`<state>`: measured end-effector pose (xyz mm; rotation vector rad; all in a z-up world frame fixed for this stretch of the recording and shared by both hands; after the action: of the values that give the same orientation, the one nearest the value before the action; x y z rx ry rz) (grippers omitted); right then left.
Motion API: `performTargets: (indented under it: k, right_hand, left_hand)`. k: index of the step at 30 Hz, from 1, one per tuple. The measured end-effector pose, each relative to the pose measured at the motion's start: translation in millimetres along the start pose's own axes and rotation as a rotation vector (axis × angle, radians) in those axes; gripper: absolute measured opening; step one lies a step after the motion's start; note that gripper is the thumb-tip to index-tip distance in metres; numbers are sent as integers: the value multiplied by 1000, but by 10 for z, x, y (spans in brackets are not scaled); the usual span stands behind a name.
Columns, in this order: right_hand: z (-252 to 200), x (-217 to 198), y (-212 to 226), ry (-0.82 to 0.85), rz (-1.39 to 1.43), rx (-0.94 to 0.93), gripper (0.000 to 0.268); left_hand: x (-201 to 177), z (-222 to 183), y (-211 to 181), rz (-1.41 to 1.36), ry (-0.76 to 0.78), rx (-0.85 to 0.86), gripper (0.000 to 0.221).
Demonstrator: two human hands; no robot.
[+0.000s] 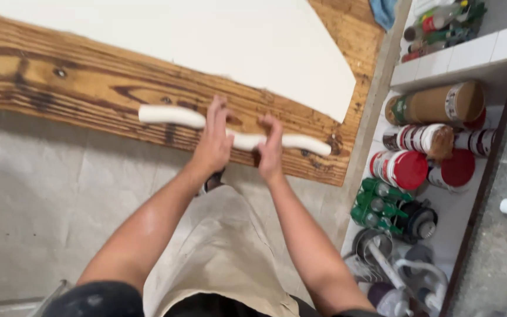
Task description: Shaping dough into long cylinders by cutting it into strips and rolling them on a wooden table.
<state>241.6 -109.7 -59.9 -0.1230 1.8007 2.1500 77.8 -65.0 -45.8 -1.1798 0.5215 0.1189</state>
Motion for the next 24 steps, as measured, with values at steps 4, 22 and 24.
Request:
performTargets:
  k: [4, 22, 24]
  right_hand:
    - [333, 0, -58, 42, -135, -47, 71]
    - [-574, -652, 142, 395, -1061, 208, 70]
    - [-259, -586, 103, 364, -1151, 222, 71]
  left_hand:
    - [166, 297, 172, 15, 7, 18, 62]
    - [-855, -472, -76, 836, 113, -25, 70]
    - [-863, -112, -4, 808, 78, -40, 70]
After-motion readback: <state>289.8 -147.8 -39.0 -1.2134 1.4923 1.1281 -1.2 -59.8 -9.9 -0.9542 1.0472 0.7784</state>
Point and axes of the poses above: each hand's wrist, its own z-axis towards the middle knuckle, its own x-axis out of the palm, y = z × x, the point moved 7 cm from there along z, towards the middle knuckle, and after that the axes turned 4 degrees about -y, right-handed, at the moved point
